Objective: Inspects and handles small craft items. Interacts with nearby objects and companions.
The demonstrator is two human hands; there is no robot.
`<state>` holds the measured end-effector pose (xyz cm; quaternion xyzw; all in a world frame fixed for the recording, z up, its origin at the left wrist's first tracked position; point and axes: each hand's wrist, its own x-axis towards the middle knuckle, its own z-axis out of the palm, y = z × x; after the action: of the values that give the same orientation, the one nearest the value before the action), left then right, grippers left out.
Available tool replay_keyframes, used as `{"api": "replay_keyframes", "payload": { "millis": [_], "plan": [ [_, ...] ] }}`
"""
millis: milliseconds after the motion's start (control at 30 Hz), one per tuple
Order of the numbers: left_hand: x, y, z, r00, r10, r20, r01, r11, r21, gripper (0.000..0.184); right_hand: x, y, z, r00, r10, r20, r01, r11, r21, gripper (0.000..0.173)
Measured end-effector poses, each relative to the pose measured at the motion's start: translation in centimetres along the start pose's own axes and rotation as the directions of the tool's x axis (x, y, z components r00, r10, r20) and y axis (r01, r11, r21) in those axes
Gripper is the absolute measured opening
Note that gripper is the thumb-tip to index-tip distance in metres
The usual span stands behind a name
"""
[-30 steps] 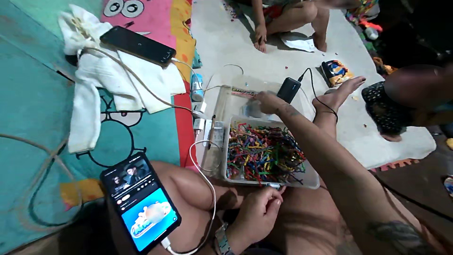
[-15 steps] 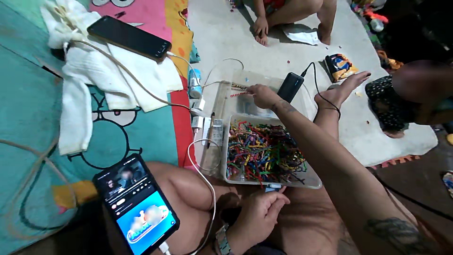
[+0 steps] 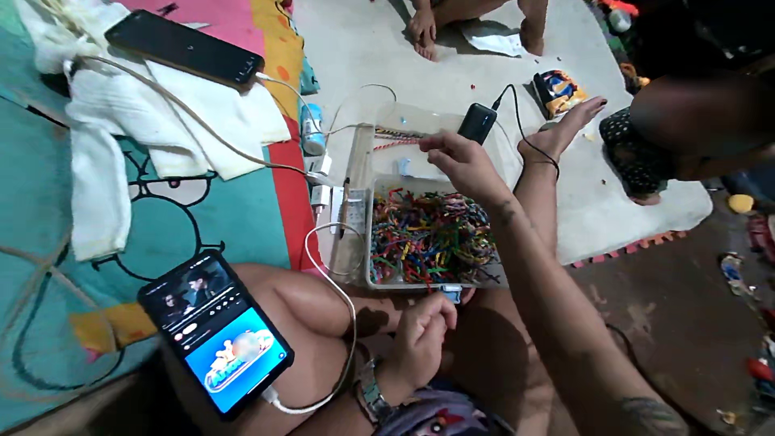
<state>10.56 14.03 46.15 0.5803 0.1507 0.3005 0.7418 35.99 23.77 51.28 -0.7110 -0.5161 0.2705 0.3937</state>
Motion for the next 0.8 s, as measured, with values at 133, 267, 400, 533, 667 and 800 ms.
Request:
{"api": "replay_keyframes", "payload": {
  "millis": [133, 267, 400, 533, 667, 800],
  "plan": [
    [-0.1, 0.4, 0.5, 1.000, 0.008, -0.023, -0.009, 0.999, -0.037, 0.024, -7.6, -0.2, 0.3, 0.990, -0.022, -0.143, 0.016, 0.999, -0.037, 0.029],
    [0.2, 0.6, 0.5, 0.977, -0.146, 0.157, 0.126, 0.983, 0.131, 0.024, -10.7, 1.2, 3.1, 0.990, -0.120, -0.074, 0.094, 0.955, -0.281, 0.021],
    [-0.2, 0.2, 1.1, 0.960, -0.141, 0.240, 0.070, 0.958, 0.279, 0.024, -10.9, 2.2, 4.7, 0.992, -0.122, -0.020, 0.095, 0.856, -0.507, 0.014],
    [-0.2, 0.4, 0.9, 0.970, -0.090, 0.226, 0.015, 0.950, 0.313, 0.023, -10.7, 2.0, 3.9, 0.974, -0.224, -0.043, 0.157, 0.795, -0.587, 0.009],
    [0.3, 0.7, 0.5, 0.982, -0.093, 0.166, 0.041, 0.954, 0.297, 0.023, -10.5, 1.2, 2.7, 0.954, -0.287, -0.086, 0.194, 0.812, -0.551, 0.012],
    [0.4, 0.8, 0.3, 0.983, -0.124, 0.135, 0.083, 0.957, 0.277, 0.023, -10.4, 0.6, 1.6, 0.966, -0.212, -0.149, 0.147, 0.921, -0.361, 0.013]
  ]
}}
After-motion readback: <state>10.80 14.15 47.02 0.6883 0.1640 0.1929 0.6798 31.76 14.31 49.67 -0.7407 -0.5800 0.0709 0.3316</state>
